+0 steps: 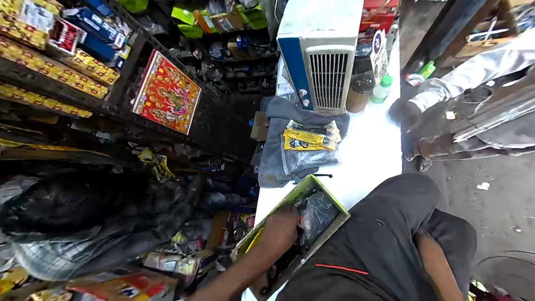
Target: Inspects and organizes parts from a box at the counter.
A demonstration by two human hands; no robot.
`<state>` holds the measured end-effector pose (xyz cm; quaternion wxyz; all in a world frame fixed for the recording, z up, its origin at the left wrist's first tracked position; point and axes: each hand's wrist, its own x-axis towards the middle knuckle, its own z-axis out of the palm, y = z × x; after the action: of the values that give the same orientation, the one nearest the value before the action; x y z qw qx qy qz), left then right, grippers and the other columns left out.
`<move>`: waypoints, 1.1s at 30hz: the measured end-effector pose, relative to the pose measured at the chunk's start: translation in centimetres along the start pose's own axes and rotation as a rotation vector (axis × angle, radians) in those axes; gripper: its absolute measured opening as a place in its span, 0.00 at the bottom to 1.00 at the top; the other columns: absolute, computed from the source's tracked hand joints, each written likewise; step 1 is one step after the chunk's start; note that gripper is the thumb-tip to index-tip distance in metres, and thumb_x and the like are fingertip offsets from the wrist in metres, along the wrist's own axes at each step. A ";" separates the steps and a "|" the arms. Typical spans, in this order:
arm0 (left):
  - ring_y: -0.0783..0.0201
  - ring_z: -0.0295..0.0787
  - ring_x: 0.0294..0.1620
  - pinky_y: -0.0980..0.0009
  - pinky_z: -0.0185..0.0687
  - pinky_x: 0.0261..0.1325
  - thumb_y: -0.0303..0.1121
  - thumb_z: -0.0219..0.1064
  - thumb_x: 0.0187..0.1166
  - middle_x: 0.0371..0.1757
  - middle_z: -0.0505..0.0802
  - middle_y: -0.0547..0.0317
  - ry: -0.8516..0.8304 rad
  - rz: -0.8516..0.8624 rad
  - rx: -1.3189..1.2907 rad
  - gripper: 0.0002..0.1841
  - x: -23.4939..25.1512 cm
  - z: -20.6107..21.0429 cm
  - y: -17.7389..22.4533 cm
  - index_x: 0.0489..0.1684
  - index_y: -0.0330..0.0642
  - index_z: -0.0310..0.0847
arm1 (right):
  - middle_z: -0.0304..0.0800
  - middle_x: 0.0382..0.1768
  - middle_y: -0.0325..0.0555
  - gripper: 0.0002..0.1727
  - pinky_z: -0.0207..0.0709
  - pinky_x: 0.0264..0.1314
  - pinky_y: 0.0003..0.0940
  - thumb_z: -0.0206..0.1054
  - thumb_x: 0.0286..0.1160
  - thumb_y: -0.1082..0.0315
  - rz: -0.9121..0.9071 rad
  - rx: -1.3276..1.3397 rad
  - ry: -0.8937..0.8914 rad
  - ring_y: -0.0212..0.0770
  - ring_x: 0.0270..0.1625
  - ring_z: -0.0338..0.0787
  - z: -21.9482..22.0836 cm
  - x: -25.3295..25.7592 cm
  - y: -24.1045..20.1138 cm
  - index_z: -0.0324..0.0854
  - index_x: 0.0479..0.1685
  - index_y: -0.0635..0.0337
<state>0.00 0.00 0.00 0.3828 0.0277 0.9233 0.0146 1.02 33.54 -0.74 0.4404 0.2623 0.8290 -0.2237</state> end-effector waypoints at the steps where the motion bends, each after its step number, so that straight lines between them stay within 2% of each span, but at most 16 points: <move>1: 0.41 0.87 0.67 0.41 0.82 0.66 0.35 0.54 0.87 0.67 0.88 0.41 -0.016 -0.015 -0.053 0.21 -1.0 -1.4 -0.4 0.74 0.39 0.78 | 0.77 0.74 0.73 0.22 0.67 0.81 0.59 0.55 0.90 0.68 -0.143 0.056 0.160 0.67 0.78 0.78 2.1 1.2 3.2 0.73 0.76 0.73; 2: 0.42 0.88 0.67 0.41 0.81 0.69 0.39 0.52 0.90 0.66 0.90 0.43 -0.021 -0.028 -0.107 0.21 -2.0 -2.5 -1.0 0.75 0.42 0.79 | 0.85 0.62 0.73 0.21 0.75 0.71 0.66 0.60 0.87 0.63 -0.287 0.134 0.388 0.68 0.66 0.86 4.8 3.2 6.5 0.80 0.68 0.72; 4: 0.46 0.89 0.65 0.41 0.80 0.70 0.43 0.50 0.92 0.63 0.91 0.47 0.014 -0.055 -0.213 0.22 -3.5 -3.3 -2.9 0.74 0.46 0.81 | 0.89 0.59 0.64 0.24 0.80 0.65 0.66 0.60 0.87 0.55 -0.392 0.222 0.486 0.62 0.60 0.90 5.8 3.7 9.0 0.81 0.69 0.64; 7: 0.50 0.91 0.57 0.42 0.82 0.66 0.44 0.51 0.92 0.55 0.93 0.49 0.067 -0.077 -0.393 0.21 -4.6 -2.9 -5.5 0.70 0.47 0.84 | 0.90 0.58 0.60 0.24 0.83 0.62 0.62 0.60 0.87 0.55 -0.448 0.318 0.493 0.56 0.58 0.91 4.0 1.0 6.8 0.81 0.70 0.63; 10: 0.52 0.91 0.52 0.43 0.84 0.62 0.45 0.51 0.92 0.51 0.94 0.51 0.067 -0.089 -0.458 0.20 -4.8 -2.2 -6.3 0.68 0.49 0.85 | 0.92 0.54 0.53 0.22 0.88 0.53 0.54 0.60 0.86 0.55 -0.569 0.345 0.535 0.48 0.51 0.93 3.5 -0.2 3.5 0.83 0.67 0.60; 13: 0.53 0.92 0.54 0.44 0.84 0.63 0.44 0.55 0.91 0.54 0.94 0.53 0.185 -0.047 -0.389 0.19 -4.7 -1.3 -5.7 0.69 0.49 0.84 | 0.92 0.52 0.45 0.24 0.89 0.50 0.50 0.58 0.84 0.49 -0.709 0.294 0.512 0.44 0.49 0.93 3.6 -0.6 0.3 0.84 0.66 0.55; 17: 0.54 0.92 0.52 0.48 0.91 0.54 0.43 0.65 0.85 0.63 0.89 0.54 0.451 0.121 -0.300 0.18 -3.6 1.4 -6.2 0.68 0.51 0.85 | 0.91 0.52 0.43 0.19 0.90 0.50 0.49 0.62 0.83 0.57 -0.990 0.170 0.445 0.43 0.49 0.93 4.8 -2.6 -6.4 0.85 0.66 0.53; 20: 0.60 0.90 0.44 0.54 0.92 0.46 0.46 0.71 0.82 0.61 0.88 0.57 0.498 0.069 -0.413 0.17 -3.7 2.4 -7.2 0.63 0.51 0.86 | 0.90 0.56 0.47 0.16 0.87 0.59 0.51 0.67 0.81 0.62 -1.114 -0.054 0.217 0.50 0.58 0.90 6.4 -3.7 -11.5 0.85 0.65 0.51; 21: 0.61 0.90 0.45 0.55 0.92 0.47 0.46 0.70 0.82 0.60 0.88 0.57 0.532 0.040 -0.387 0.16 -4.0 2.8 -7.8 0.62 0.51 0.86 | 0.89 0.58 0.49 0.16 0.85 0.63 0.52 0.68 0.80 0.63 -1.116 -0.168 0.155 0.52 0.62 0.89 7.1 -3.4 -13.0 0.85 0.65 0.52; 23: 0.56 0.89 0.55 0.49 0.86 0.59 0.44 0.67 0.83 0.57 0.91 0.56 0.610 0.021 -0.296 0.14 -5.3 3.8 -8.7 0.57 0.48 0.88 | 0.88 0.63 0.53 0.17 0.80 0.70 0.55 0.72 0.76 0.64 -1.087 -0.355 0.115 0.57 0.70 0.84 8.9 -1.9 -14.8 0.86 0.63 0.54; 25: 0.58 0.91 0.50 0.51 0.88 0.57 0.45 0.65 0.84 0.47 0.93 0.58 0.545 -0.020 -0.289 0.14 -7.3 5.1 -9.0 0.51 0.46 0.90 | 0.83 0.69 0.60 0.20 0.78 0.74 0.58 0.75 0.71 0.68 -1.053 -0.442 0.167 0.62 0.76 0.79 10.7 0.1 -15.3 0.86 0.63 0.60; 26: 0.58 0.92 0.45 0.52 0.90 0.54 0.46 0.63 0.85 0.43 0.93 0.58 0.411 -0.063 -0.333 0.16 -8.1 5.6 -8.9 0.51 0.45 0.90 | 0.81 0.71 0.62 0.22 0.78 0.73 0.59 0.75 0.69 0.71 -1.051 -0.474 0.211 0.63 0.78 0.77 11.5 0.9 -15.2 0.85 0.64 0.61; 27: 0.56 0.93 0.46 0.50 0.89 0.56 0.50 0.61 0.86 0.46 0.94 0.55 0.220 -0.109 -0.386 0.20 -8.5 6.1 -8.6 0.55 0.44 0.88 | 0.80 0.73 0.62 0.23 0.78 0.73 0.59 0.75 0.68 0.72 -1.053 -0.506 0.243 0.64 0.79 0.76 12.1 1.4 -15.1 0.85 0.66 0.62; 29: 0.48 0.91 0.62 0.43 0.82 0.71 0.55 0.63 0.84 0.63 0.92 0.48 -0.064 -0.173 -0.428 0.28 -8.2 7.5 -7.9 0.73 0.44 0.81 | 0.81 0.74 0.61 0.25 0.79 0.69 0.60 0.73 0.68 0.75 -1.042 -0.549 0.236 0.65 0.78 0.77 12.5 1.5 -15.0 0.83 0.69 0.61; 31: 0.44 0.87 0.69 0.40 0.80 0.71 0.57 0.64 0.82 0.74 0.85 0.45 -0.074 -0.197 -0.349 0.35 -7.4 8.6 -6.4 0.84 0.47 0.70 | 0.79 0.75 0.57 0.27 0.84 0.65 0.58 0.75 0.69 0.71 -0.998 -0.527 0.156 0.63 0.77 0.78 12.1 1.6 -15.1 0.81 0.72 0.58; 33: 0.43 0.90 0.64 0.43 0.87 0.60 0.56 0.63 0.82 0.70 0.87 0.44 0.135 -0.154 -0.242 0.32 -6.8 9.2 -4.9 0.79 0.45 0.75 | 0.80 0.74 0.54 0.26 0.85 0.65 0.55 0.77 0.70 0.65 -0.998 -0.461 0.134 0.60 0.76 0.80 11.6 1.7 -14.6 0.82 0.70 0.53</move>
<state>11.10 -5.29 -1.94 0.3204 -0.0905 0.9379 0.0980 -1.91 15.85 -6.08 0.2733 -0.2519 0.9064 -0.2006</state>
